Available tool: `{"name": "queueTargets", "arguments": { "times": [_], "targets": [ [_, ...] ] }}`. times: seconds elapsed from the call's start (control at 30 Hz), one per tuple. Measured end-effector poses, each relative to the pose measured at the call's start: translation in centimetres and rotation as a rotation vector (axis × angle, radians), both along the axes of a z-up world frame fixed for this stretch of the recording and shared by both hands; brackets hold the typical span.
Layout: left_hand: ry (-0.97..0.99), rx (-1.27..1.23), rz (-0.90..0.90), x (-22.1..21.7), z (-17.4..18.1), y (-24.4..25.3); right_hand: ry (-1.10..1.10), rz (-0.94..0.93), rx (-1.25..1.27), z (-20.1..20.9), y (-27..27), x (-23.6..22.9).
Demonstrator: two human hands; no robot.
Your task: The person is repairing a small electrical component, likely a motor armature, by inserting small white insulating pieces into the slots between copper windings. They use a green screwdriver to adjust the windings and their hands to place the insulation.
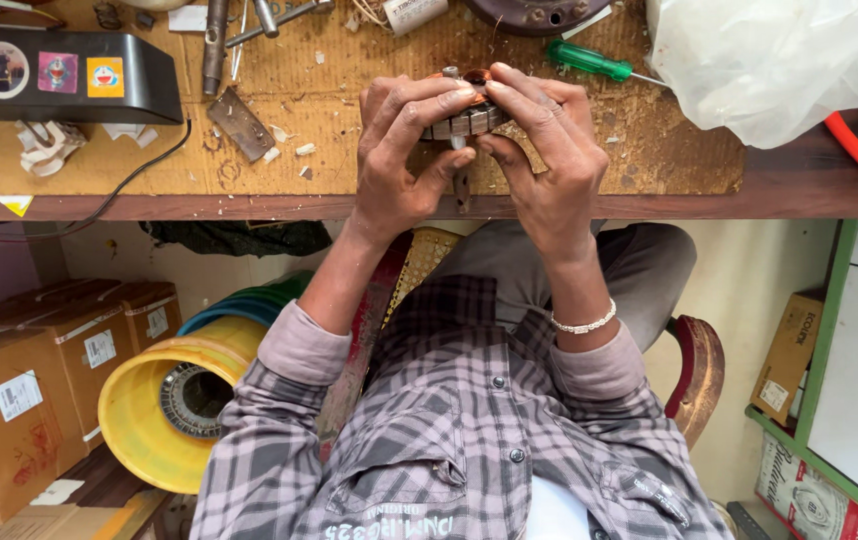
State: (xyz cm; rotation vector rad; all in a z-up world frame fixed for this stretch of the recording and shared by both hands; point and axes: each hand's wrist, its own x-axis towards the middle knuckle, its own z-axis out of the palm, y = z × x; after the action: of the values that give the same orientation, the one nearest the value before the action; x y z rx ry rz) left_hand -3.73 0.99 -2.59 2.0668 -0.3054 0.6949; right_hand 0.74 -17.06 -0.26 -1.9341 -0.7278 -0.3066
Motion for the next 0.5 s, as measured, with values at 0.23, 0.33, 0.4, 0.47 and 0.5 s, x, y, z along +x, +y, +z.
{"name": "queueTargets", "arguments": {
  "times": [0.23, 0.33, 0.4, 0.47, 0.5],
  "targets": [
    [0.004, -0.006, -0.001, 0.06, 0.0, 0.02, -0.004, -0.018, 0.009, 0.03, 0.26, -0.15],
    [0.011, -0.028, -0.01, 0.07, -0.16, 0.08, 0.001, -0.013, 0.006, 0.12, 0.26, -0.22],
    [0.014, -0.04, -0.015, 0.06, -0.25, 0.12, -0.004, -0.016, 0.003, 0.13, 0.33, -0.23],
    [0.014, -0.049, -0.013, 0.05, -0.24, 0.07, -0.004, -0.017, 0.004, 0.16, 0.35, -0.32],
    [0.011, -0.052, -0.01, 0.03, -0.18, 0.0, -0.004, -0.019, 0.004, 0.17, 0.37, -0.33]
  ]
}}
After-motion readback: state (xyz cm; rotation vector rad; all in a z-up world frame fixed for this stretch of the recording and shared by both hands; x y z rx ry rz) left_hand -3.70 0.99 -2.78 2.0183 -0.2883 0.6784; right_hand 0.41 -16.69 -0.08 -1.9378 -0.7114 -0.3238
